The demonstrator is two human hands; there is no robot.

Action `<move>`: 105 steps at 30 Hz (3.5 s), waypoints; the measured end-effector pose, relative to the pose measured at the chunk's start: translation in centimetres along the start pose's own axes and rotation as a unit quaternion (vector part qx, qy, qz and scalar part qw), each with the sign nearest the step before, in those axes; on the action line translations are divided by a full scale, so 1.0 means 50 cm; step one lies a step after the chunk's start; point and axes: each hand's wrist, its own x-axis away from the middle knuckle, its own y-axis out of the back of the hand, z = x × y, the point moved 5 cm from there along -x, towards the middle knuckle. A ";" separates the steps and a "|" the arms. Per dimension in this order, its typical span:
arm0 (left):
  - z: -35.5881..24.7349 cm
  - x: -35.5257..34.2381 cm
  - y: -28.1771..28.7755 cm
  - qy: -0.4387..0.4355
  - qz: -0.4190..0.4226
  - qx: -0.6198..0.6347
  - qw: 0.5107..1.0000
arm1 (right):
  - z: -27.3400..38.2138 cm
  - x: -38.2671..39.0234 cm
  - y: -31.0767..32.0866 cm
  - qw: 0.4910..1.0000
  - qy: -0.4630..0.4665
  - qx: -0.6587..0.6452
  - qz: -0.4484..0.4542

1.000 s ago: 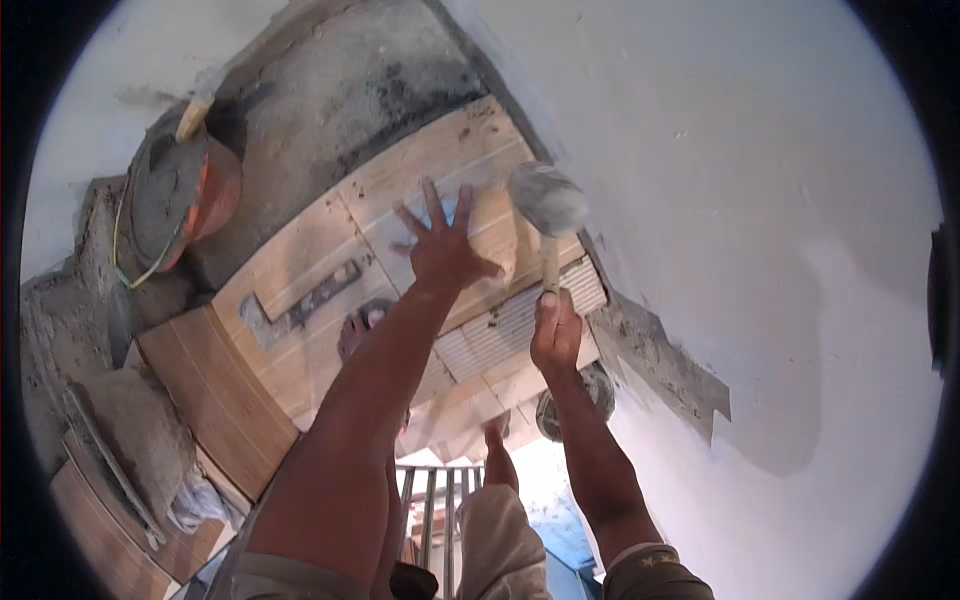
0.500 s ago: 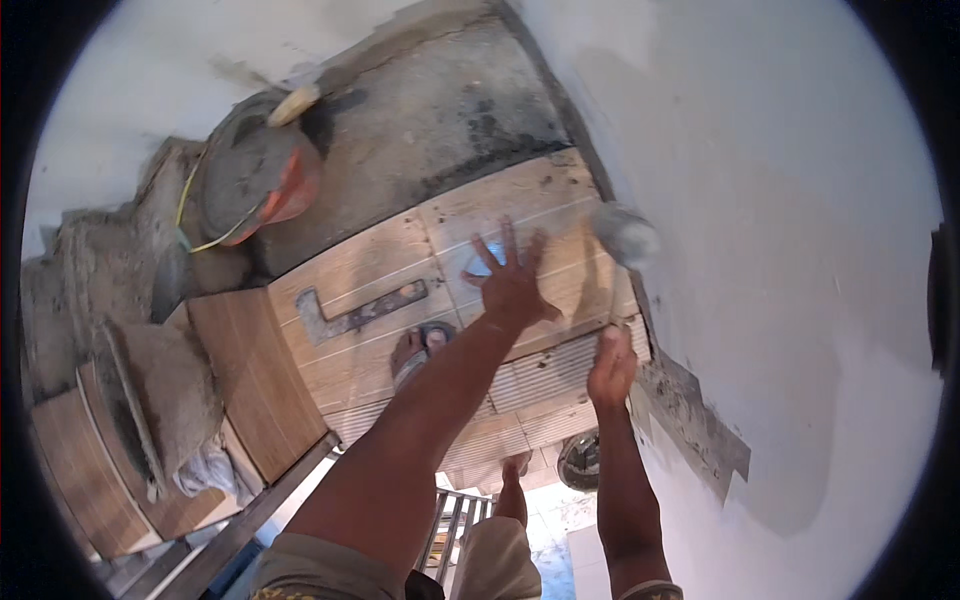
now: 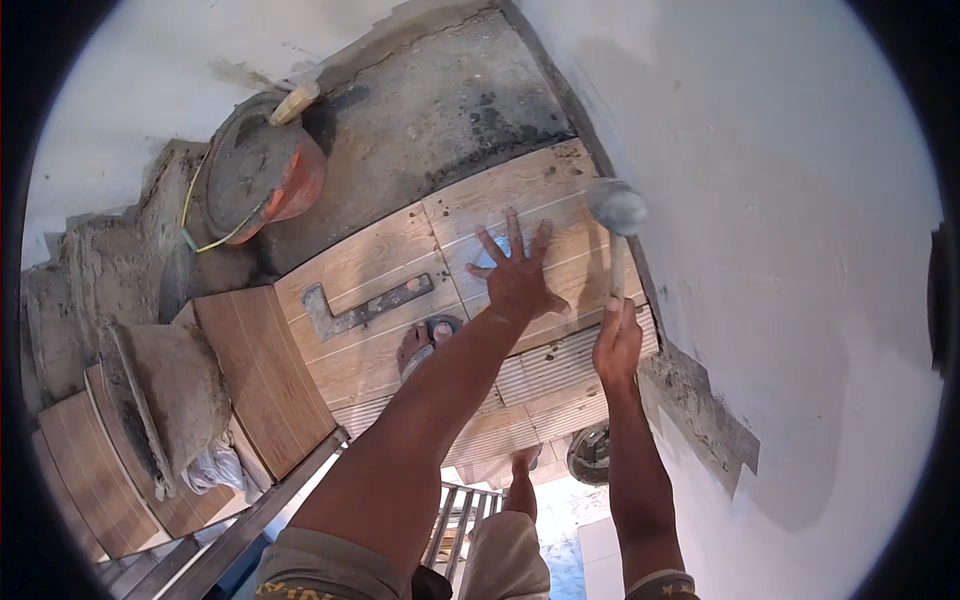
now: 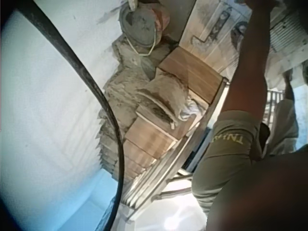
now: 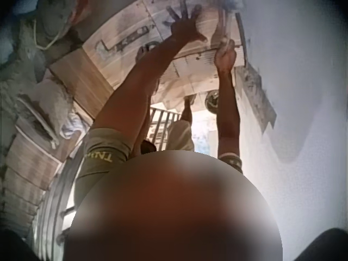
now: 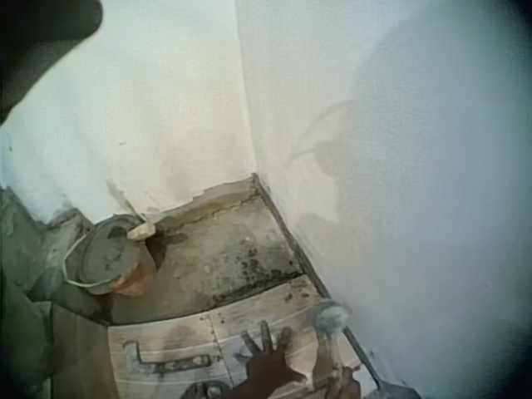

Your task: Lay wood-look ceramic tiles on a cement surface using mortar and a rubber mallet.

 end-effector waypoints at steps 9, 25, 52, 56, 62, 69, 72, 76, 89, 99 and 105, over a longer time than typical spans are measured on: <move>-0.001 0.017 -0.011 0.001 -0.002 -0.004 1.000 | 0.071 -0.009 0.005 0.995 0.047 -0.081 -0.020; 0.002 -0.003 -0.036 -0.021 -0.027 0.003 0.999 | 0.117 -0.146 -0.068 0.986 0.126 0.060 0.088; -0.010 -0.017 -0.032 -0.005 0.008 0.020 1.000 | 0.040 -0.134 -0.093 0.984 0.074 0.102 0.125; -0.008 -0.009 -0.026 -0.014 -0.016 0.024 1.000 | 0.077 -0.101 -0.065 0.991 0.124 -0.008 0.055; -0.002 -0.019 -0.020 -0.010 0.014 -0.021 1.000 | 0.064 -0.126 -0.081 0.990 0.043 0.087 0.106; 0.005 -0.004 -0.011 -0.011 0.025 -0.019 0.999 | 0.071 -0.134 -0.065 0.994 0.073 0.043 0.064; -0.010 0.013 -0.016 -0.008 0.037 -0.009 0.999 | 0.042 -0.121 -0.059 0.995 0.061 0.034 0.068; -0.021 -0.006 -0.024 -0.018 0.002 0.016 1.000 | 0.044 -0.163 -0.058 0.992 0.032 0.086 0.082; 0.055 0.036 0.001 -0.164 0.046 -0.174 0.970 | 0.006 0.184 0.064 0.969 0.065 -0.227 -0.076; 0.059 0.024 -0.002 -0.187 -0.001 -0.142 0.972 | -0.105 0.151 -0.023 0.993 -0.041 0.101 0.050; 0.072 0.035 -0.013 -0.191 -0.016 -0.133 0.972 | -0.075 0.255 0.009 0.991 -0.111 -0.073 0.022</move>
